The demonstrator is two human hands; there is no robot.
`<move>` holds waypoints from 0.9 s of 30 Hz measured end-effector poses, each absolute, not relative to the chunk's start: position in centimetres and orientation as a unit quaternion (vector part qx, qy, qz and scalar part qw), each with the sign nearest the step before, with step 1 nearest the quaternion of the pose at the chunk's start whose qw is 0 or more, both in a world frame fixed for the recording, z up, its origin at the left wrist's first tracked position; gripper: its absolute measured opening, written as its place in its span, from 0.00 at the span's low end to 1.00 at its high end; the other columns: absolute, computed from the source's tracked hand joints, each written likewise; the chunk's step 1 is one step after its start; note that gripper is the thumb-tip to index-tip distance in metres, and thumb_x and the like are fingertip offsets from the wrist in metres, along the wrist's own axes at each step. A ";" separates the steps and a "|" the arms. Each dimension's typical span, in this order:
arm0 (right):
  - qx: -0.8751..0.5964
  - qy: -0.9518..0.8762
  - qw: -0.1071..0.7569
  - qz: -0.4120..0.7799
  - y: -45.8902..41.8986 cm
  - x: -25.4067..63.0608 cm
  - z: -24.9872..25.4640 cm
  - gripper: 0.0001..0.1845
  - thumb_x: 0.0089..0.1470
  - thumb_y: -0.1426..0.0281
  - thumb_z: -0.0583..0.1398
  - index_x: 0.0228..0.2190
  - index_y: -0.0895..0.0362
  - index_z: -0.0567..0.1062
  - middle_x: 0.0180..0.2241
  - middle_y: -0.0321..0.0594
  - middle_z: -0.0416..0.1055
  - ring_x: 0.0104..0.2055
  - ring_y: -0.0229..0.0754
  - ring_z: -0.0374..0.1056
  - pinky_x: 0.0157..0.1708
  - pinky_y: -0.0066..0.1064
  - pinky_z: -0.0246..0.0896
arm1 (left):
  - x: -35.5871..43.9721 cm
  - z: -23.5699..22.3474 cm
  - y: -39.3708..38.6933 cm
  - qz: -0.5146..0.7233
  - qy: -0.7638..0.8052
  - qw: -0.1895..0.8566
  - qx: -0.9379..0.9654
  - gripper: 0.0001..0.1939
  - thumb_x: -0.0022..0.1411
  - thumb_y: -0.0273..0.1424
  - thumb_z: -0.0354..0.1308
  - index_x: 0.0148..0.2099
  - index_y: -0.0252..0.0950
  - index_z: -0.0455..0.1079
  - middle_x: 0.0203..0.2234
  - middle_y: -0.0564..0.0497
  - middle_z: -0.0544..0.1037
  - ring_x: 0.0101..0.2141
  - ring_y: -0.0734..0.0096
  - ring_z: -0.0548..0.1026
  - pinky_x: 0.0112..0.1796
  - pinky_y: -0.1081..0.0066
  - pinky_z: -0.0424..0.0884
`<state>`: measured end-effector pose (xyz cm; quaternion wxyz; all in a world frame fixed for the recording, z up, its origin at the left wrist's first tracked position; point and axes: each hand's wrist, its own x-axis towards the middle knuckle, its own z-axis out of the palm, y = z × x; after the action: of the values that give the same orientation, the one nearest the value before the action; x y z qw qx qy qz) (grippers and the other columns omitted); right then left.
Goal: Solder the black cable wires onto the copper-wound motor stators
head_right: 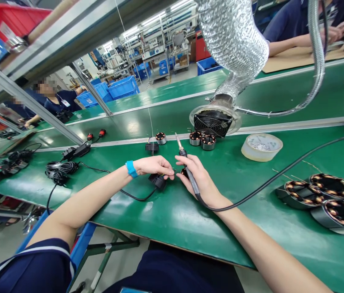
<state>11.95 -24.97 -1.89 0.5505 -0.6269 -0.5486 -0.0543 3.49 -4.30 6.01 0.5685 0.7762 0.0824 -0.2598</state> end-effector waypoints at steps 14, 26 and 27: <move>-0.643 -0.434 0.613 -0.152 -22.9 10.3 -2.1 0.13 0.66 0.72 0.61 0.52 0.52 0.74 0.46 0.42 0.76 0.46 0.45 0.75 0.50 0.37 0.71 | 3.6 1.7 -5.6 -0.015 0.110 0.694 0.711 0.24 0.53 0.49 0.72 0.34 0.30 0.79 0.28 0.48 0.78 0.30 0.75 0.71 0.37 0.73 0.67; -0.648 -0.411 0.580 -0.274 -24.4 12.5 -1.3 0.17 0.65 0.69 0.61 0.55 0.55 0.75 0.40 0.43 0.77 0.42 0.50 0.73 0.50 0.42 0.67 | 6.8 7.6 0.3 0.059 0.265 0.131 0.953 0.15 0.70 0.35 0.58 0.39 0.31 0.81 0.38 0.40 0.81 0.43 0.56 0.79 0.48 0.64 0.73; -0.645 -0.412 0.581 -0.278 -24.5 12.4 -1.2 0.17 0.65 0.70 0.61 0.54 0.55 0.75 0.40 0.43 0.77 0.42 0.49 0.74 0.49 0.42 0.67 | 6.8 7.7 0.4 0.070 0.270 0.117 0.953 0.15 0.70 0.36 0.57 0.40 0.30 0.81 0.40 0.39 0.80 0.45 0.54 0.79 0.49 0.62 0.72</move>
<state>12.39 -24.46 -1.22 0.5805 -0.6454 -0.4115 -0.2777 6.77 0.43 7.69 0.1169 0.9531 0.2704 0.0697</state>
